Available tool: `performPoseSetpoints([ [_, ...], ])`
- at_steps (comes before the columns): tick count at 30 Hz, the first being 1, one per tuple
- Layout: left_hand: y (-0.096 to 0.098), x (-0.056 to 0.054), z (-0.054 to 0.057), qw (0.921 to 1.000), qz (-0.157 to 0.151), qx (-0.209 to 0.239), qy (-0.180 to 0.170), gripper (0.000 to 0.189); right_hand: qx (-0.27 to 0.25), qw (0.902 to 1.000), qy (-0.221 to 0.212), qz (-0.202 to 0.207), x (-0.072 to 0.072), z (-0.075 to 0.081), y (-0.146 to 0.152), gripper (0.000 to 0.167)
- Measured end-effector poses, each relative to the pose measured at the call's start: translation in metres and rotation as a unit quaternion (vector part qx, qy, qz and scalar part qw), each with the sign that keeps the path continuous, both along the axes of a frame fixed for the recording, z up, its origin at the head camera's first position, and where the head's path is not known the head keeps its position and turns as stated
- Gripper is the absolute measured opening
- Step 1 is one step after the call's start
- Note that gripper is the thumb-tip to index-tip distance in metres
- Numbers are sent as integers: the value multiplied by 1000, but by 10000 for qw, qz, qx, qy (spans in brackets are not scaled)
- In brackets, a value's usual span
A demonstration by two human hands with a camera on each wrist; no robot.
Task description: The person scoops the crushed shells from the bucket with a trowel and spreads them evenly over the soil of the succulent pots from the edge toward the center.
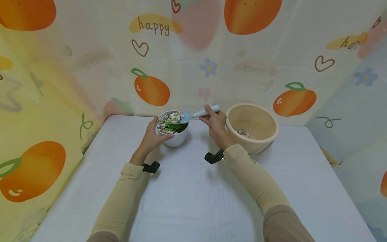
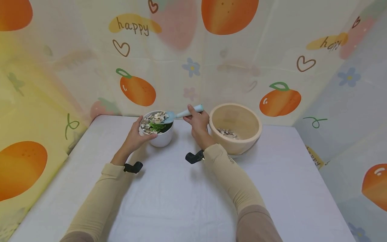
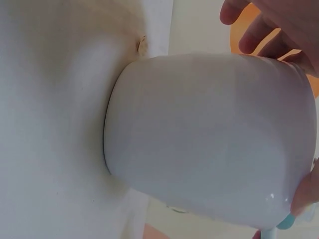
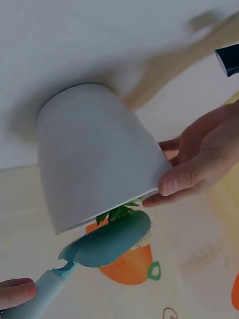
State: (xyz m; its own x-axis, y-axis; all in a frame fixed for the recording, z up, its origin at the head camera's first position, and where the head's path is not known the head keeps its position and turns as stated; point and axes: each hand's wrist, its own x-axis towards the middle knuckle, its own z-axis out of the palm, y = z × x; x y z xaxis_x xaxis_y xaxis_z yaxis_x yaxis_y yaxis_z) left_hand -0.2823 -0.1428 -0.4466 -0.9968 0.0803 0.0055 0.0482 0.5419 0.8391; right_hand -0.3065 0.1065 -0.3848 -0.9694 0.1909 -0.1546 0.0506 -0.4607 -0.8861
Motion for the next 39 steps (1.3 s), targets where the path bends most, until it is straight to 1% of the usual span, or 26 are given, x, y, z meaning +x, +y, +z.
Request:
performPoseSetpoints([
  [7, 5, 5, -2, 9997, 215, 58, 82, 115, 95, 9999, -4, 108, 1, 0, 2, 15],
  [11, 6, 8, 0, 9995, 231, -14, 196, 115, 143, 9997, -12, 201, 2, 2, 2, 12],
  [16, 0, 7, 5, 9995, 80, -71, 288, 113, 187, 9993, 32, 333, 2, 4, 2, 12],
  [19, -5, 3, 7, 9997, -46, -127, 226, 113, 195, 9990, 53, 403, 1, 4, 2, 11],
  [23, -10, -4, 4, 9996, -236, -137, 96, 115, 219, 9988, 23, 431, 1, 1, 1, 11],
  [26, -12, -7, 1, 9995, -315, -32, -10, 117, 288, 9987, -2, 412, 1, -1, 0, 11],
  [30, -11, -8, -4, 9995, -252, 186, -57, 117, 497, 9981, 52, 354, 1, -4, -1, 13],
  [34, -6, -6, -7, 9994, -156, 299, 73, 115, 573, 9976, 194, 329, 0, -6, -2, 12],
  [39, 0, -1, -10, 9990, 48, 351, 254, 115, 544, 9970, 328, 433, 0, -5, -4, 10],
])
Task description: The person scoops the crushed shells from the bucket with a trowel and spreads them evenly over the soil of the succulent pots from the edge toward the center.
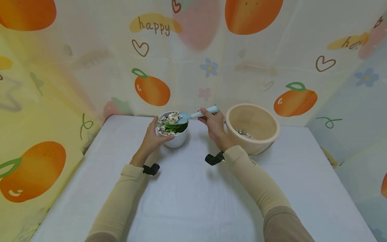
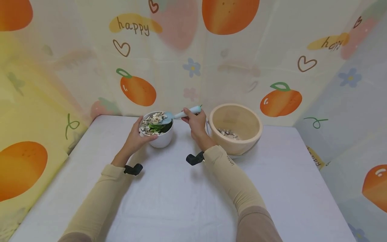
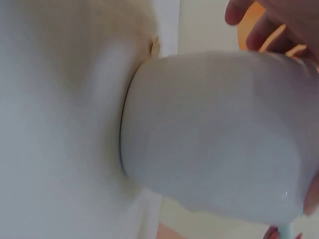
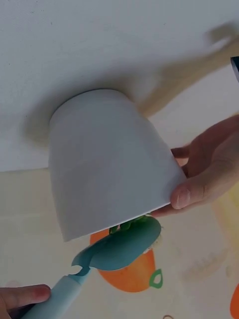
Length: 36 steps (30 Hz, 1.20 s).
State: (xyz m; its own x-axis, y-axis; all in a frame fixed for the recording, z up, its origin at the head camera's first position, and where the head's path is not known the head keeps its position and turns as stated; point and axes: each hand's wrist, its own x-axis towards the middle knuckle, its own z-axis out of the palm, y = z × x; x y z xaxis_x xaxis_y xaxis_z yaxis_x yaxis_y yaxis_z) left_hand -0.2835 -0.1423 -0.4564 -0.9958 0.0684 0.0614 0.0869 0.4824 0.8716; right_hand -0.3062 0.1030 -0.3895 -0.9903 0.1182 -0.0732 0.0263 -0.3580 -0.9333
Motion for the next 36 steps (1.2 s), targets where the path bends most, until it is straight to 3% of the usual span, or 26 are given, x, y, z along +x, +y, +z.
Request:
performPoseSetpoints([
  [5, 4, 5, 1, 9995, 184, -230, 141, 116, 6, 9999, 92, 72, -1, 2, -1, 8],
  [11, -3, 3, 8, 9988, -8, -481, -27, 114, 236, 9996, 123, 62, 0, 2, -3, 7],
  [16, -9, -1, 7, 9990, -165, -402, -129, 115, 518, 9985, 158, 21, 2, -2, -5, 10],
  [25, -7, 0, 1, 9999, -86, -52, -115, 116, 944, 9950, 315, -103, 3, -4, -8, 16],
  [36, 0, 7, 2, 9997, 146, -186, 6, 113, 1477, 9873, 541, -210, 8, 8, -10, 19],
])
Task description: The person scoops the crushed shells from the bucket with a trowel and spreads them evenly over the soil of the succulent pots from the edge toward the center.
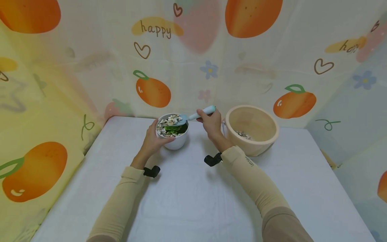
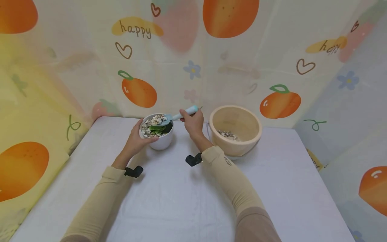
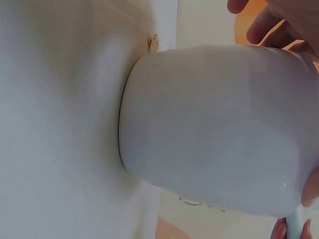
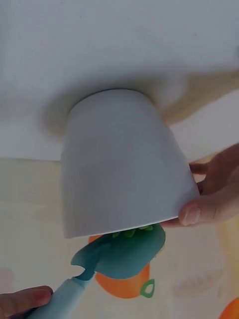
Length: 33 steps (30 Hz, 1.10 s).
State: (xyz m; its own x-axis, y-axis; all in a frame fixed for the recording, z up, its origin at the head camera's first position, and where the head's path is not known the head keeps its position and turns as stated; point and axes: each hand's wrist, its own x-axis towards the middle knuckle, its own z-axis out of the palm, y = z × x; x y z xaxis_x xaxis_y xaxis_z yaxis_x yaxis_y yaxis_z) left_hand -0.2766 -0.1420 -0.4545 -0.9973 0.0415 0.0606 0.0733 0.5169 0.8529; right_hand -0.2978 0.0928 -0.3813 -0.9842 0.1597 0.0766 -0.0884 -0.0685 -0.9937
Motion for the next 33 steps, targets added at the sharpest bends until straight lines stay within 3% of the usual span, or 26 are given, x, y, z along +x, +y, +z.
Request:
performPoseSetpoints([
  [14, 6, 6, -2, 9996, 223, -114, 148, 113, 36, 9999, 6, -99, 1, -6, -1, 27],
  [21, -3, -1, 4, 9996, -97, -220, 111, 114, -112, 9999, 31, -113, 0, -7, -1, 26],
  [25, -9, -8, 5, 9992, -352, -137, -102, 117, -171, 9998, 67, -114, 0, -9, -2, 31],
  [28, -9, -10, 3, 9991, -370, -7, -220, 118, -154, 9997, 85, -153, 0, -11, -3, 31],
  [33, -5, -7, 0, 9993, -300, 214, -41, 116, -111, 9995, 99, -280, -1, -15, -5, 28],
])
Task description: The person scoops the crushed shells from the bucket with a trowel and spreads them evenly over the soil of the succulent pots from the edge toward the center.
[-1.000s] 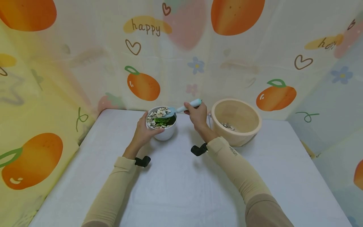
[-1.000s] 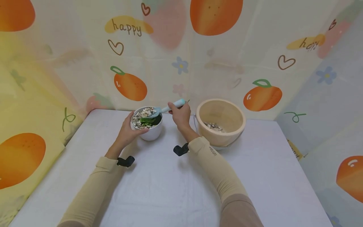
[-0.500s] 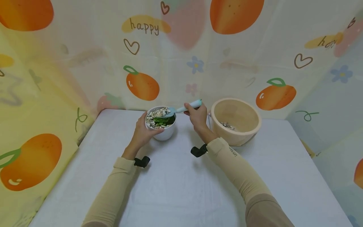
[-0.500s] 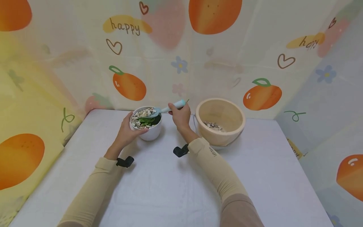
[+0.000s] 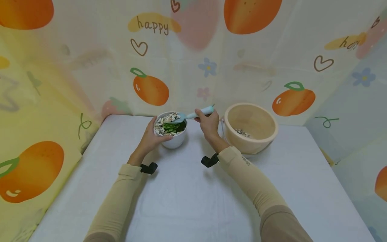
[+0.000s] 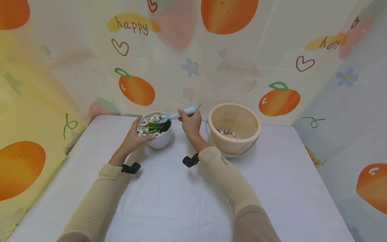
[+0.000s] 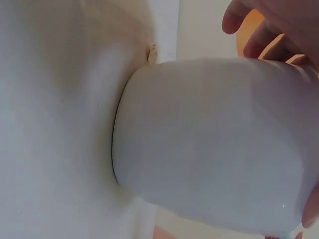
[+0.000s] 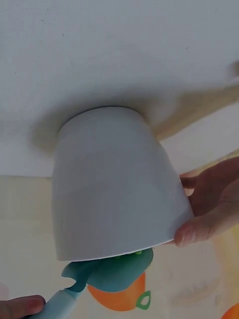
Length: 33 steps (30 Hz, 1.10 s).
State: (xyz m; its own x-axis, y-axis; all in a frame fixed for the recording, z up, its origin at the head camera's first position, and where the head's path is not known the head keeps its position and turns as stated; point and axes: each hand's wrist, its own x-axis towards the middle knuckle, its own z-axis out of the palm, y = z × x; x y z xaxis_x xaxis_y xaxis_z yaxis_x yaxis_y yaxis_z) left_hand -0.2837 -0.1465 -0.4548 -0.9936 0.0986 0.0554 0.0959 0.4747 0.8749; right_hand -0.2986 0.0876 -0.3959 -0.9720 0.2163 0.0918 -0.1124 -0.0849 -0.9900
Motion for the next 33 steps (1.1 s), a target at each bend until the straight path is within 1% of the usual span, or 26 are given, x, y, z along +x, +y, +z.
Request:
performPoseSetpoints([
  [6, 5, 4, -3, 9995, 92, 158, 268, 114, 99, 9999, 18, -56, 0, 0, -3, 28],
  [9, 8, 8, -2, 9994, 192, 146, 260, 114, 138, 9999, 37, -51, 0, -1, -3, 28],
  [15, 15, 14, -1, 9988, 446, -23, 177, 117, 235, 9997, 37, -72, -3, -2, -2, 29],
  [20, 19, 16, 0, 9983, 538, -147, 189, 117, 268, 9996, 43, -106, -4, -4, -2, 30],
  [27, 16, 18, 1, 9980, 517, -255, 248, 116, -3, 10000, 39, -40, -2, -5, -5, 27],
  [33, 12, 19, 6, 9984, 398, -377, 109, 115, -96, 9998, 99, 165, 1, 0, -9, 21],
])
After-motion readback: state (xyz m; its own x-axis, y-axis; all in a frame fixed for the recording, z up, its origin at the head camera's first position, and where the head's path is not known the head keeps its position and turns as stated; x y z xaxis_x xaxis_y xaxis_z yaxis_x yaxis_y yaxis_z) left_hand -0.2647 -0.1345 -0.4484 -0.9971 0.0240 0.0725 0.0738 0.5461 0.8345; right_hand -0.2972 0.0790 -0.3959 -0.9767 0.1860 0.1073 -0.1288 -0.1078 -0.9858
